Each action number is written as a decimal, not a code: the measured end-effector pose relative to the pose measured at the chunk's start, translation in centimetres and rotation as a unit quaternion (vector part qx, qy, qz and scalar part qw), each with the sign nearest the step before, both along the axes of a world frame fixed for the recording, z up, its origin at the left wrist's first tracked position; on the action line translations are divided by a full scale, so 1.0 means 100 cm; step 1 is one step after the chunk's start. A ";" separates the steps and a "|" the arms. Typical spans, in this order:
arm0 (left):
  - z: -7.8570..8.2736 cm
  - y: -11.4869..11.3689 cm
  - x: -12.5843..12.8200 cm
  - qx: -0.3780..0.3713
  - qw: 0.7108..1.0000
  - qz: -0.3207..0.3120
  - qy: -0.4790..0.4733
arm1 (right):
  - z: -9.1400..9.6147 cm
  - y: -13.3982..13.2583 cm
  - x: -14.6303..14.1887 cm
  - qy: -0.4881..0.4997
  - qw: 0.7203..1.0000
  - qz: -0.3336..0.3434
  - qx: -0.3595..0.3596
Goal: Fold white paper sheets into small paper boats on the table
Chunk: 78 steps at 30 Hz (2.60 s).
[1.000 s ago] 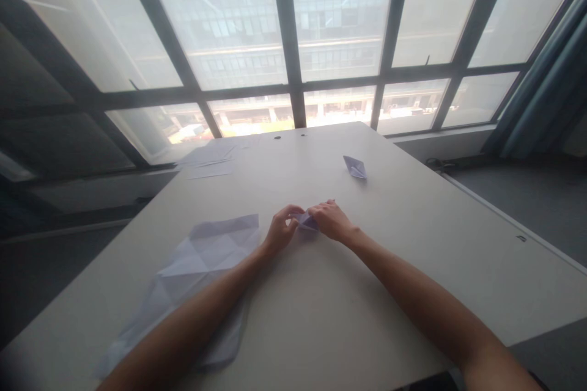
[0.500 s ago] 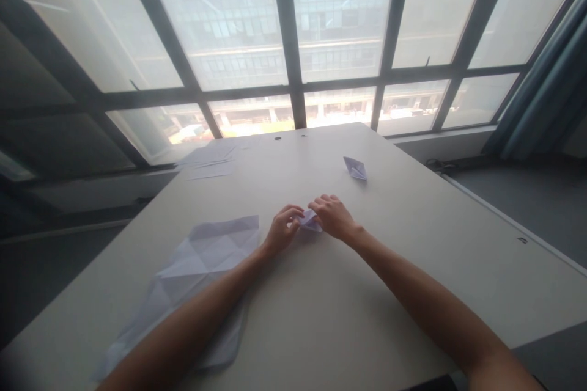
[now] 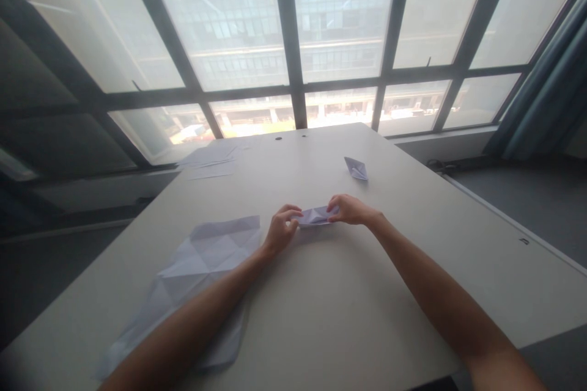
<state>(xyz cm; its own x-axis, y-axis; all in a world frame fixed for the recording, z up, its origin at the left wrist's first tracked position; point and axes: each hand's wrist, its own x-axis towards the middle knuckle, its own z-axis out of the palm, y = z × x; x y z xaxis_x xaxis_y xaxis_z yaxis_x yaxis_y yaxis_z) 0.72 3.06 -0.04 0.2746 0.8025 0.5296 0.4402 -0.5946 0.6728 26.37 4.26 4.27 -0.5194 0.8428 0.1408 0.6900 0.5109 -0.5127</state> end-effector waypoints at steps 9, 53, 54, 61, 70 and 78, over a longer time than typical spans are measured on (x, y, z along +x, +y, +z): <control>0.003 -0.004 -0.002 0.012 0.999 -0.033 0.022 | 0.011 -0.014 -0.016 -0.048 0.991 0.044 0.117; -0.006 0.007 -0.002 -0.056 0.997 0.032 0.036 | -0.034 -0.001 -0.041 0.204 0.975 -0.087 -0.029; -0.006 0.008 -0.002 -0.052 0.997 0.033 0.038 | -0.035 -0.001 -0.040 0.190 0.979 -0.071 -0.018; -0.006 0.005 -0.002 -0.044 0.992 0.027 0.115 | -0.045 -0.002 -0.039 0.111 0.992 -0.044 0.032; 0.000 0.008 -0.003 -0.086 0.996 -0.010 -0.027 | -0.044 -0.012 -0.053 0.339 0.938 -0.072 -0.003; 0.007 0.001 -0.003 -0.148 0.974 -0.129 -0.113 | -0.042 -0.014 -0.066 0.439 0.891 -0.094 -0.066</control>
